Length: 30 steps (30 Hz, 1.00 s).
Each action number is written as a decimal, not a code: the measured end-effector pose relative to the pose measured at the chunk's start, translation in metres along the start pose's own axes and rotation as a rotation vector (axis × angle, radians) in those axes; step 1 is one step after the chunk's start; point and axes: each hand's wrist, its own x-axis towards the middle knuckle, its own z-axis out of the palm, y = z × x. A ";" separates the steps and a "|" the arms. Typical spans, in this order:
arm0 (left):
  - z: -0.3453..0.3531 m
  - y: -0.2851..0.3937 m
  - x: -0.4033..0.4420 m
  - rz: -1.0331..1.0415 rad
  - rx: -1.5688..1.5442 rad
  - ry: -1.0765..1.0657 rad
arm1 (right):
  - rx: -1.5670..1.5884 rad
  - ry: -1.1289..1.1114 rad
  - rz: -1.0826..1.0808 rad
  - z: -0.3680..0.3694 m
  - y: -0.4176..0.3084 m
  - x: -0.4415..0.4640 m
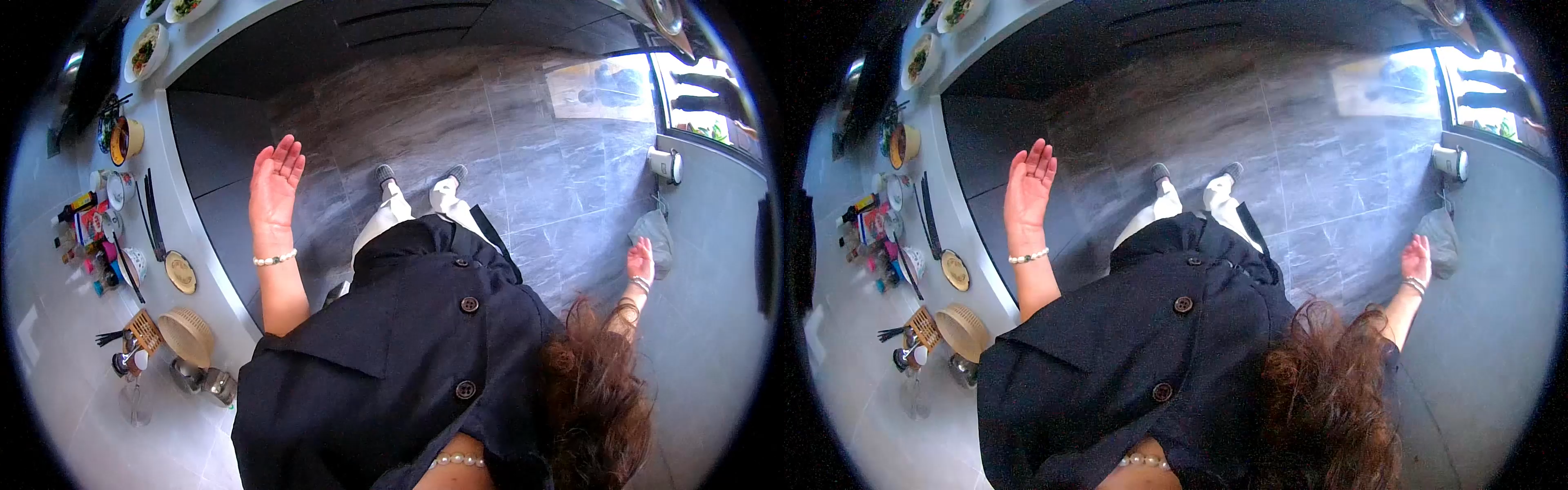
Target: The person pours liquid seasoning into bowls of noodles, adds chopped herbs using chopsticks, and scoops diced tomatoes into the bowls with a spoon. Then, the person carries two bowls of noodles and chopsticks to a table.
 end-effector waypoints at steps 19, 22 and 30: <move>-0.020 0.012 0.012 0.005 -0.056 -0.128 | -0.851 -0.263 0.378 0.239 0.190 -0.047; -0.021 0.015 0.012 0.009 -0.056 -0.097 | -0.812 -0.325 0.376 0.268 0.194 -0.042; -0.031 0.024 0.008 0.082 -0.031 -0.096 | -0.744 -0.417 0.363 0.299 0.203 -0.007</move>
